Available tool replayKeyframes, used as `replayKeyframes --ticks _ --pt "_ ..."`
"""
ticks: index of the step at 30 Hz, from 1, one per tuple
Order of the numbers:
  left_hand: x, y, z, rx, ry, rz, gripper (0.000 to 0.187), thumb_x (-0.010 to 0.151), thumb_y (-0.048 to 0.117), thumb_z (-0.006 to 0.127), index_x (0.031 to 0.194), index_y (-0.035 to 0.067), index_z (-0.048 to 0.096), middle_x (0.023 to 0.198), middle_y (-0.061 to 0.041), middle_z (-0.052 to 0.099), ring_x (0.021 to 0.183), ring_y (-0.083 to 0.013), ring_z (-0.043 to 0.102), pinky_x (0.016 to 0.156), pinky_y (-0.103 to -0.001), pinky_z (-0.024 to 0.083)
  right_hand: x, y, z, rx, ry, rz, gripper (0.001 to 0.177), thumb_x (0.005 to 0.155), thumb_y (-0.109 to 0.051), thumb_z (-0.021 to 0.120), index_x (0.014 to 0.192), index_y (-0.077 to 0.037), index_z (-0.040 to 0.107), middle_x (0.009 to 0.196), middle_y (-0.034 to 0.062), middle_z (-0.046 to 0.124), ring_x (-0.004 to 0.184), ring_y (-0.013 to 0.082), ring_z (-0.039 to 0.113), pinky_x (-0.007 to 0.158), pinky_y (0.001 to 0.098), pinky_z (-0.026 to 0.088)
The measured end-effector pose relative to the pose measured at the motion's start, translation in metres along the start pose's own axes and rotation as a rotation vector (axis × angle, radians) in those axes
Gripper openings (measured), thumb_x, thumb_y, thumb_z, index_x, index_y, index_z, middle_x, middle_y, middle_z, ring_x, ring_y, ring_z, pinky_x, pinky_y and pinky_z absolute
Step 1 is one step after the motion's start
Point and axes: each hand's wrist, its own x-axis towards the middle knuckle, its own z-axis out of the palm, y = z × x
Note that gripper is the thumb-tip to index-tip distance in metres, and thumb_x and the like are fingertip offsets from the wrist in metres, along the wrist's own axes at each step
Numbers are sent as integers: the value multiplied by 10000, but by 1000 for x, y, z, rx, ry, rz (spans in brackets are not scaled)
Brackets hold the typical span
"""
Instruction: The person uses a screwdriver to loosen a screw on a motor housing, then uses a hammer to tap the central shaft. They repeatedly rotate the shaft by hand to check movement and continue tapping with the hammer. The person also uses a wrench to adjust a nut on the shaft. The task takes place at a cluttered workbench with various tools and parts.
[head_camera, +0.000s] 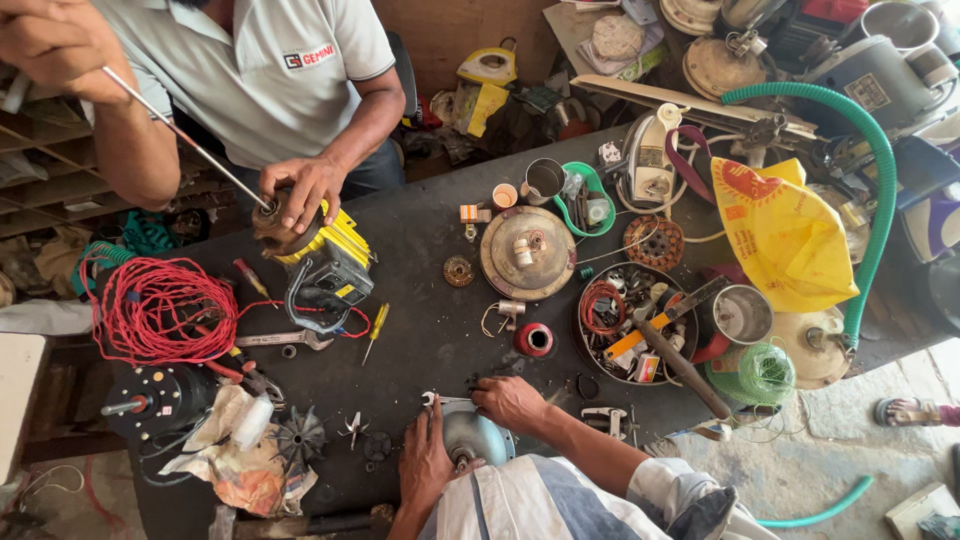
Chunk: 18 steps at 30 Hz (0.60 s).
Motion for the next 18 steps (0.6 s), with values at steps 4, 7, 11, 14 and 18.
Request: replayKeyframes --ticks 4,7,11,14,18 --pt "0 2 -1 3 2 3 1435 518 712 893 1587 149 118 1460 -156 416 1304 -413 437 1021 -528 477 -2 -3 0 109 172 -150 119 866 -110 639 944 -68 717 983 131 649 932 344 682 757 455 565" --pt "-2 1 -1 3 11 14 1417 527 692 897 1591 153 131 1473 -163 409 1309 -417 436 1014 -531 479 -2 1 0 103 115 -142 127 851 -107 628 928 -65 720 979 137 650 891 344 689 740 455 572" --pt "-1 0 -1 18 10 -7 1399 531 668 911 1588 166 144 1491 -168 392 1324 -430 423 1011 -548 470 0 3 3 17 56 -121 125 867 -123 616 927 -67 711 988 132 653 881 337 695 742 452 573" --pt "-8 0 -1 -19 87 37 1378 552 657 916 1593 159 164 1493 -173 404 1308 -447 434 1006 -569 463 3 2 2 5 16 -69 141 902 -183 631 928 -65 705 982 125 656 885 333 696 743 457 569" --pt "-10 0 -1 -4 56 18 1334 602 606 912 1613 161 163 1509 -178 397 1319 -469 422 1025 -581 449 2 4 0 49 10 -88 178 891 -209 648 984 -67 700 978 130 646 877 344 691 737 463 567"
